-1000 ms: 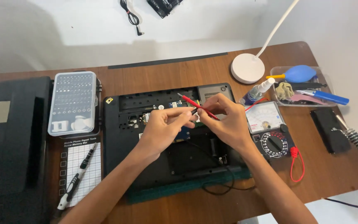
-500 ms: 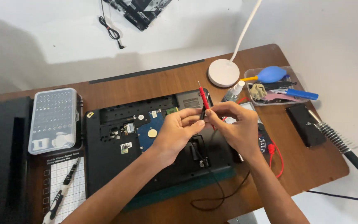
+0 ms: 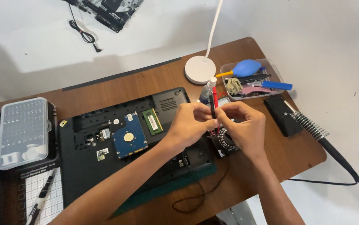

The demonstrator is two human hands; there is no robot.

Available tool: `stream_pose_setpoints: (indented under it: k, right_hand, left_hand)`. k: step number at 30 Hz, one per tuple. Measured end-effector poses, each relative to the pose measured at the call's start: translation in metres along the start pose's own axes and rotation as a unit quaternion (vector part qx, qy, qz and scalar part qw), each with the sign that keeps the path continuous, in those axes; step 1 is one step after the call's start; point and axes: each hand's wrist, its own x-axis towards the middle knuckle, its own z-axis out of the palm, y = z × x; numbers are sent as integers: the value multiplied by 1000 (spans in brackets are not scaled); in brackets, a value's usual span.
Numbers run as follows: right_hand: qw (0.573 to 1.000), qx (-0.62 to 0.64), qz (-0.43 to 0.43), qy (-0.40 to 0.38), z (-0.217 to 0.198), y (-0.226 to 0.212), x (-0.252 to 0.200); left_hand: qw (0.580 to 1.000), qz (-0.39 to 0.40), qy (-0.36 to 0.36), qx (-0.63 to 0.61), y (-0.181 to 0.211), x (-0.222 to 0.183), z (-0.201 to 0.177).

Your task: Testing a laptop motherboard with a multimeter and reinstalling the battery and hard drive.

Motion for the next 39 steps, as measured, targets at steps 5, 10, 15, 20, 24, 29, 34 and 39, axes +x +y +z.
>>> stream_pose_setpoints:
  k: [5, 10, 15, 20, 24, 29, 34, 39]
  right_hand:
    - [999, -15, 43, 11, -9, 16, 0]
    - [995, -43, 85, 5, -12, 29, 7]
    - [991, -75, 113, -21, -10, 45, 15]
    - [988, -94, 111, -44, -9, 39, 18]
    - [987, -124, 95, -45, -8, 43, 17]
    - [986, -135, 91, -36, -8, 42, 16]
    - [986, -149, 68, -29, -7, 40, 11]
    - [983, -173, 63, -23, -4, 33, 7]
  left_hand:
    - [996, -16, -19, 88, 2, 13, 14]
    - [981, -13, -33, 190, -6, 27, 25]
    - [969, -8, -35, 245, -6, 24, 30]
    - [959, 40, -24, 281, -29, 30, 34]
    - [958, 96, 1, 268, -39, 33, 30]
    - [952, 127, 20, 277, -31, 27, 25]
    - [961, 167, 37, 216, -26, 20, 14]
    - [958, 198, 91, 185, -28, 12, -9]
